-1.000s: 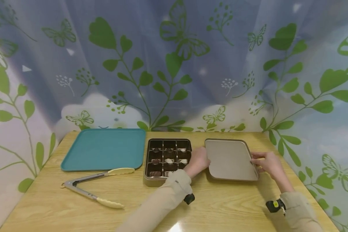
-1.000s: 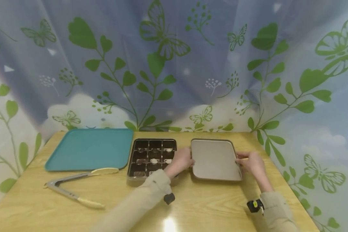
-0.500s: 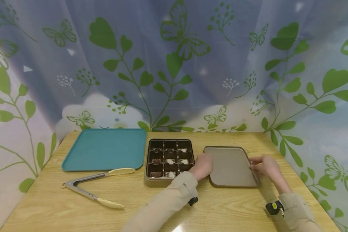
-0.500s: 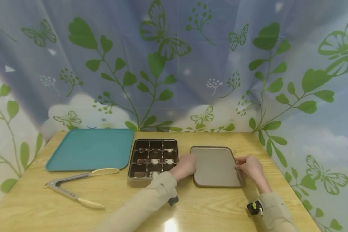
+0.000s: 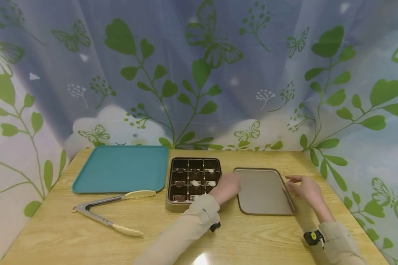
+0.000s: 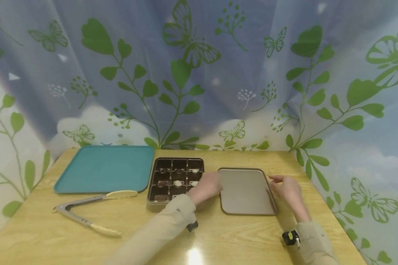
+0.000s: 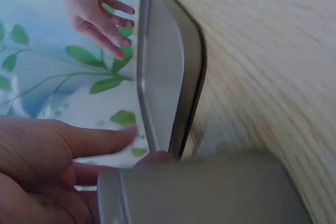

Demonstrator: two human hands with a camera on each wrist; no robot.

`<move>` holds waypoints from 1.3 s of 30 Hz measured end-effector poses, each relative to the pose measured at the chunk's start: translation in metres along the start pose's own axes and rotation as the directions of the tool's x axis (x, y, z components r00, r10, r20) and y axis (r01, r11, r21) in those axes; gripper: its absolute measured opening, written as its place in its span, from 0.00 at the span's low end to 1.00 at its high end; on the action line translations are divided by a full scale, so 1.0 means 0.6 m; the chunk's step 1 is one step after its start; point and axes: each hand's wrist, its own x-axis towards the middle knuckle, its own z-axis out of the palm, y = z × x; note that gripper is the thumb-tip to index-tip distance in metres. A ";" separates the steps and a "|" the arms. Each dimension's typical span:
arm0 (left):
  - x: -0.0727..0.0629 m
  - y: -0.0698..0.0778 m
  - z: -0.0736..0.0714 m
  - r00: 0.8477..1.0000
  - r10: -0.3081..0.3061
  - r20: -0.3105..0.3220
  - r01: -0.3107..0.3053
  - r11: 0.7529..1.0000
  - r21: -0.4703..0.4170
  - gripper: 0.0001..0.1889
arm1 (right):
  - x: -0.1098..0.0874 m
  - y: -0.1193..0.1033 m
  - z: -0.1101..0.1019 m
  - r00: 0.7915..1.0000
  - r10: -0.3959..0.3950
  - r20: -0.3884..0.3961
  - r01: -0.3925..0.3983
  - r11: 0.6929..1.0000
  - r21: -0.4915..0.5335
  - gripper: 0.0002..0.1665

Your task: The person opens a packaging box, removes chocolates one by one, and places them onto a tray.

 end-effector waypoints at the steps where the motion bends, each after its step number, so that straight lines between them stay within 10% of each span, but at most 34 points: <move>1: -0.002 -0.006 -0.006 1.000 -0.005 -0.013 0.004 0.998 -0.070 0.05 | -0.001 -0.009 0.001 0.999 -0.011 -0.034 0.011 1.000 0.012 0.24; 9: -0.022 -0.067 -0.032 0.979 0.037 -0.198 -0.118 0.901 -0.417 0.17 | -0.003 -0.099 0.033 0.941 -0.195 -0.275 0.235 0.965 0.120 0.18; 15: -0.055 -0.118 -0.052 0.960 0.018 -0.281 -0.159 0.859 -0.486 0.17 | -0.005 -0.163 0.076 0.928 -0.310 -0.209 0.348 0.920 0.182 0.20; 28: -0.119 -0.220 -0.095 0.927 -0.018 -0.375 -0.147 0.902 -0.406 0.22 | -0.015 -0.251 0.161 0.866 -0.499 -0.038 0.495 0.865 -0.086 0.34; 39: -0.198 -0.317 -0.132 0.945 -0.027 -0.327 -0.095 0.932 -0.350 0.26 | -0.019 -0.265 0.191 0.860 -0.498 0.109 0.509 0.831 -0.224 0.42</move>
